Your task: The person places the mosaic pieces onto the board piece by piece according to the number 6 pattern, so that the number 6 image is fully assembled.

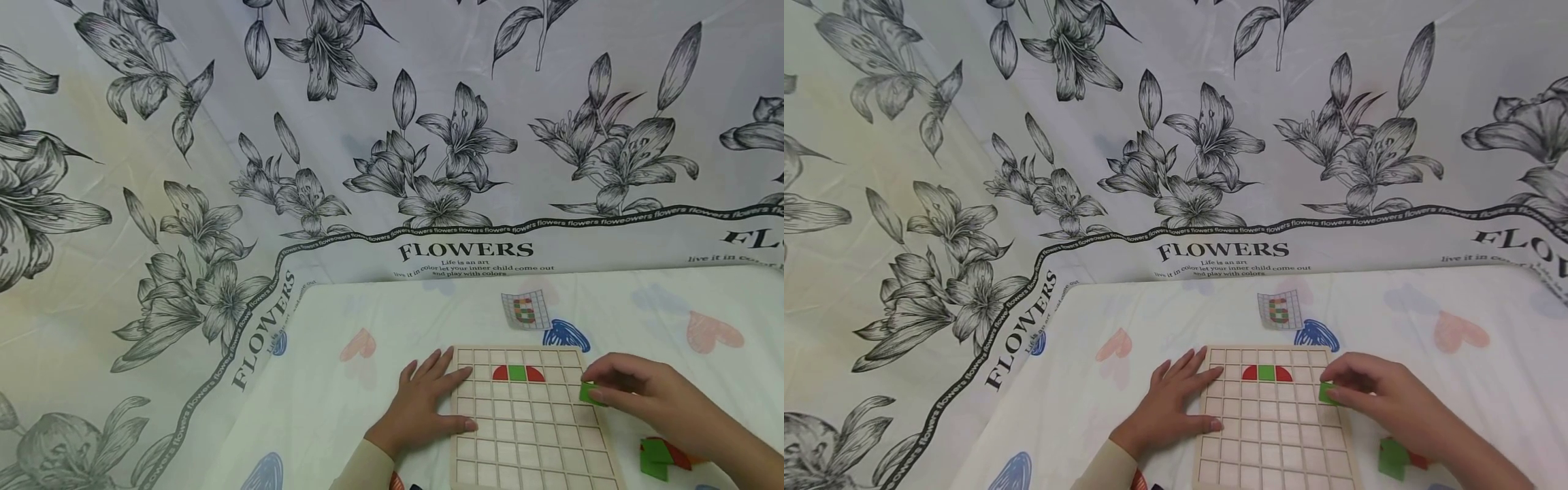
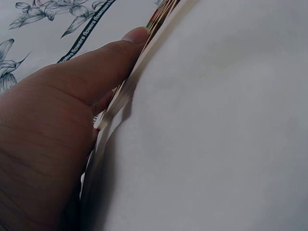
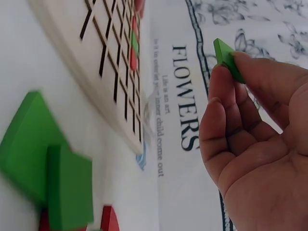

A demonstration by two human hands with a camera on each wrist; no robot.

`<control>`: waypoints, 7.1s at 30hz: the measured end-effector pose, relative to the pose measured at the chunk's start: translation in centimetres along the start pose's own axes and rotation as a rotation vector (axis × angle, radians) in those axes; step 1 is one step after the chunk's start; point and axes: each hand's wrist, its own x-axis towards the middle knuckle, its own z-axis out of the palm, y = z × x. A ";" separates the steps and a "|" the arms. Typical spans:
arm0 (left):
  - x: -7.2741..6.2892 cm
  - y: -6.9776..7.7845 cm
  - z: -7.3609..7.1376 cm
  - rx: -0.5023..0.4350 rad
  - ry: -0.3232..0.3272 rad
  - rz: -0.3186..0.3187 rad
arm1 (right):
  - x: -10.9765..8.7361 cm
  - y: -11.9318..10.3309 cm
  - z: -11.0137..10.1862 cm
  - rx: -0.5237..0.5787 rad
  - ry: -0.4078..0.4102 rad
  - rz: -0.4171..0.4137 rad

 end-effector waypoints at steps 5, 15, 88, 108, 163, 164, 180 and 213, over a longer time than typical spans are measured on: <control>0.0 0.0 0.0 -0.003 -0.001 -0.003 | 1.3 -1.3 0.9 0.008 -0.014 -0.027; 0.1 0.2 -0.3 -0.024 -0.013 -0.010 | 4.0 -3.1 2.8 0.037 -0.064 -0.077; 0.1 -0.4 0.2 -0.012 -0.009 0.004 | 6.4 -2.2 9.4 -0.004 -0.096 0.031; 0.3 -0.4 0.3 0.004 -0.006 0.012 | 6.6 -2.5 7.8 0.359 -0.175 0.065; 0.1 0.2 -0.2 -0.017 -0.008 -0.010 | 1.3 1.4 -1.4 0.121 -0.110 0.264; 0.1 0.2 -0.2 -0.018 -0.008 -0.008 | 1.2 1.5 -1.5 0.118 -0.115 0.272; 0.1 -0.1 0.1 -0.018 -0.006 -0.012 | -1.4 4.7 -4.6 0.021 -0.088 0.450; 0.3 -0.2 0.0 -0.011 -0.006 -0.014 | -5.3 10.4 -5.1 -0.162 0.033 0.168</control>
